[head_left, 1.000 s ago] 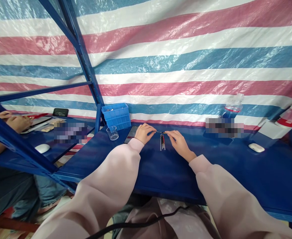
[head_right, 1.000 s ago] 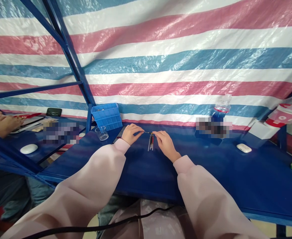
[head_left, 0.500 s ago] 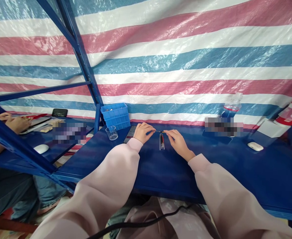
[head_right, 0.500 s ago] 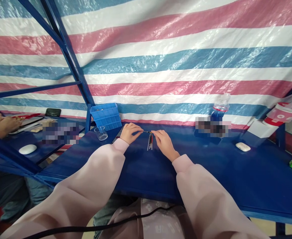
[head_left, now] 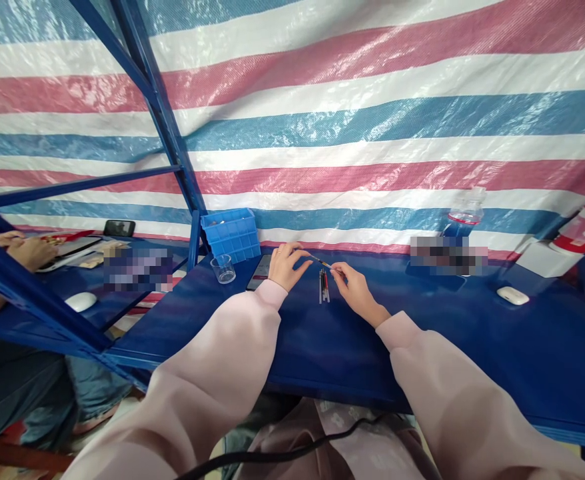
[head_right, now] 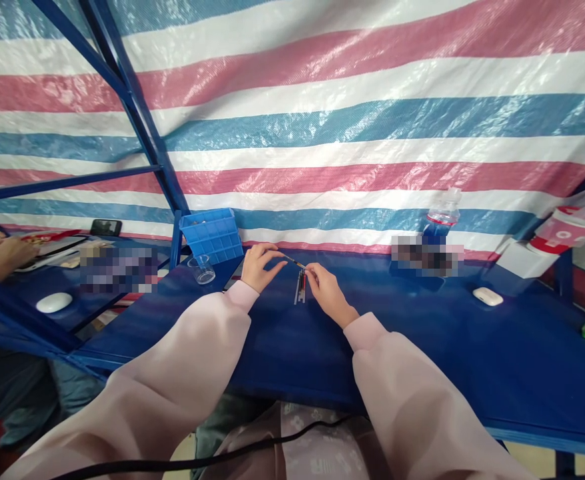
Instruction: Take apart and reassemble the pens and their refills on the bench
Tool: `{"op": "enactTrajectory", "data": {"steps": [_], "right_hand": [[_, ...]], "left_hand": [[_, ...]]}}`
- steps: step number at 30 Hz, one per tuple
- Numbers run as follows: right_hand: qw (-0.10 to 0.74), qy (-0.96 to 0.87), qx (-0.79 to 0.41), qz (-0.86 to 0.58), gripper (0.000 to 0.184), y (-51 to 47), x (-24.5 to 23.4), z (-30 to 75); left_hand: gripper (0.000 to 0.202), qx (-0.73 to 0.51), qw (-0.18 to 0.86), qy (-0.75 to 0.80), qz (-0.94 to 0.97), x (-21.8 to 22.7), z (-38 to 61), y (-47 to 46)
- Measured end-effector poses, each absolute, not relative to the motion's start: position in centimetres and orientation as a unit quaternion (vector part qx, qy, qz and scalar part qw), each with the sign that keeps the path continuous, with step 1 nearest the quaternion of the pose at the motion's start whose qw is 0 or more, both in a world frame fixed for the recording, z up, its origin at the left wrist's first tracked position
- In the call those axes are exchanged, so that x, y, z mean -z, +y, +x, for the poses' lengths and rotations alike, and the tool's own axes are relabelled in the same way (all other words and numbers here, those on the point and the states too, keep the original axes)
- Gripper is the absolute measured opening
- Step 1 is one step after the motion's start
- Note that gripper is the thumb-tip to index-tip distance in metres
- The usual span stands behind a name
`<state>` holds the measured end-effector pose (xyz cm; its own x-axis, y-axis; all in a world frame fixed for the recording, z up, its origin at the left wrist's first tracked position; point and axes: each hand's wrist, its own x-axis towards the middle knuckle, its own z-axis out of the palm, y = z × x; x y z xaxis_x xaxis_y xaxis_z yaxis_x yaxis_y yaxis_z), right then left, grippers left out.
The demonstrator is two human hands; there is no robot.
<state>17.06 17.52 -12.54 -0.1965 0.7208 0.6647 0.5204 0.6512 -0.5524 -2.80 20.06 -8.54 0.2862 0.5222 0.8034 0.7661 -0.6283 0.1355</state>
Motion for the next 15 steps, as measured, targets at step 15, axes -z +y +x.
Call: {"op": "enactTrajectory", "data": {"steps": [15], "right_hand": [[0.432,-0.793,-0.027,-0.428,0.026,16.6,11.8,16.9]], "left_hand": [[0.027,0.418,-0.28,-0.358,-0.787,9.7,-0.3,19.0]]}}
